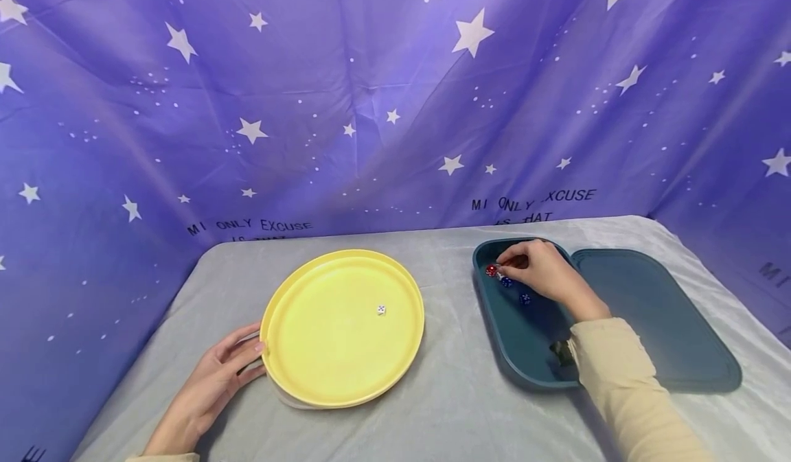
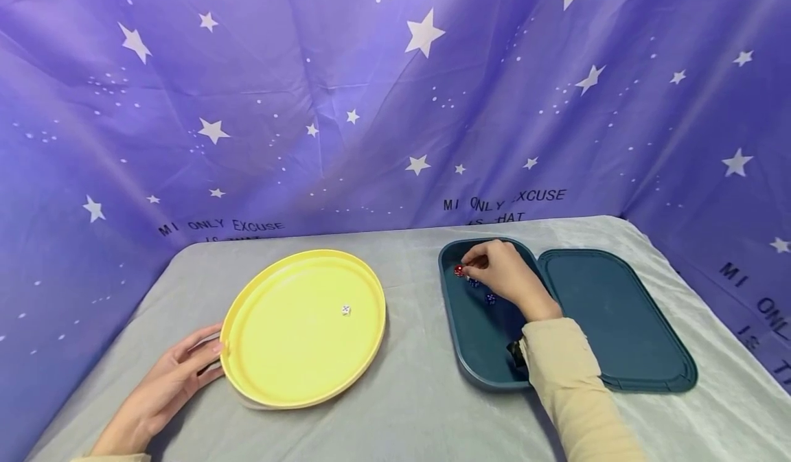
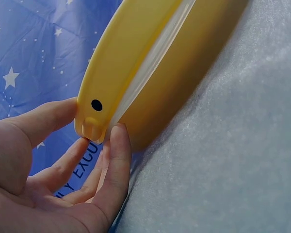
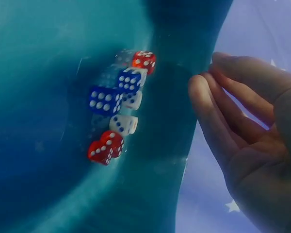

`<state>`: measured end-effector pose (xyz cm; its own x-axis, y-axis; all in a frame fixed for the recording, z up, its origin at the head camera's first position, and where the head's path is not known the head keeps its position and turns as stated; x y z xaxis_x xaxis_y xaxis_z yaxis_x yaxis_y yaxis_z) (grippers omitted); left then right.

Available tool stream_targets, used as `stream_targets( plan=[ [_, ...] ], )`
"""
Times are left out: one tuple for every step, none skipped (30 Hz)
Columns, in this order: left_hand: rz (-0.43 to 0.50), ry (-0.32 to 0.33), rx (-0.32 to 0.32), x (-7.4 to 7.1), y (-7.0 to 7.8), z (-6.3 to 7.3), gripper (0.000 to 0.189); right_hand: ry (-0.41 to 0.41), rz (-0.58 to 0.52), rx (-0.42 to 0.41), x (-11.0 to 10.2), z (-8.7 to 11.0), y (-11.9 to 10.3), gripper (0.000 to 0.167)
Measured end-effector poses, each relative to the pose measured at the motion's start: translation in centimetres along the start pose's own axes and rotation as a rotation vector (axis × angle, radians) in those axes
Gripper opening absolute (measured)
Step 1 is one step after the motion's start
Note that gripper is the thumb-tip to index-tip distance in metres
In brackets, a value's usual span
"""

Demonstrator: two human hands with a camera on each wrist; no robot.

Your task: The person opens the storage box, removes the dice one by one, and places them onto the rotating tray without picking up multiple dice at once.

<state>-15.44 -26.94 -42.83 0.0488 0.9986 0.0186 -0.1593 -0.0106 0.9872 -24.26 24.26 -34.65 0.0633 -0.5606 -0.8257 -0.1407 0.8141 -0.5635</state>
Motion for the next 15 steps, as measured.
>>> stream_targets(
  plan=[
    [0.002, 0.001, 0.002, 0.0, 0.0, 0.0, 0.059, -0.002, 0.002, 0.003, 0.0, 0.0, 0.2, 0.014],
    [0.002, 0.004, 0.002, 0.0, 0.0, -0.1, 0.058, -0.006, 0.002, 0.007, -0.1, -0.1, 0.3, 0.014],
    [0.003, 0.002, 0.006, 0.0, 0.0, 0.0, 0.057, -0.012, -0.003, 0.014, -0.1, -0.1, 0.4, 0.015],
    [0.007, -0.005, 0.015, 0.0, -0.1, 0.0, 0.054, -0.019, -0.007, 0.026, -0.1, -0.1, 0.5, 0.015],
    [0.010, -0.008, 0.025, 0.0, -0.1, 0.0, 0.053, -0.025, -0.012, 0.031, -0.2, -0.1, 0.5, 0.016],
    [0.011, -0.015, 0.033, 0.0, -0.1, 0.0, 0.052, -0.033, -0.015, 0.039, -0.1, -0.1, 0.6, 0.016],
    [0.013, -0.021, 0.037, -0.1, -0.1, 0.1, 0.052, -0.041, -0.018, 0.047, -0.1, -0.1, 0.7, 0.016],
    [0.013, -0.025, 0.036, -0.1, -0.1, 0.1, 0.051, -0.047, -0.022, 0.052, 0.0, -0.1, 0.7, 0.016],
    [0.013, -0.029, 0.039, -0.2, -0.1, 0.2, 0.051, -0.052, -0.026, 0.058, 0.1, -0.1, 0.7, 0.016],
    [0.010, -0.033, 0.037, -0.1, -0.2, 0.1, 0.052, -0.051, -0.018, 0.057, 0.1, -0.1, 0.8, 0.015],
    [0.005, -0.030, 0.028, -0.1, -0.2, 0.1, 0.055, -0.051, -0.009, 0.054, 0.2, -0.1, 0.9, 0.015],
    [0.001, -0.024, 0.018, -0.1, -0.2, 0.1, 0.055, -0.051, -0.004, 0.057, 0.3, -0.2, 1.0, 0.014],
    [-0.002, -0.016, 0.010, -0.2, -0.2, 0.1, 0.055, -0.052, 0.002, 0.056, 0.4, -0.2, 1.1, 0.014],
    [-0.004, -0.011, 0.003, -0.2, -0.2, 0.1, 0.054, -0.054, 0.004, 0.056, 0.5, -0.2, 1.2, 0.013],
    [-0.006, -0.004, 0.000, -0.2, -0.2, 0.1, 0.053, -0.056, 0.006, 0.054, 0.6, -0.2, 1.3, 0.013]
  ],
)
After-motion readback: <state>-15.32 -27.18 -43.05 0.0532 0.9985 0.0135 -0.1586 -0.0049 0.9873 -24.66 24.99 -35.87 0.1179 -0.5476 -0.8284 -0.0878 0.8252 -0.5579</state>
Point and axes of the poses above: each hand's wrist, its own z-axis away from the middle knuckle, its own x-axis out of the palm, y = z × x, the point moved 4 cm from there along -z, towards the middle knuckle, and after that the axes turned 10 degrees about x, right-handed, at the moved point
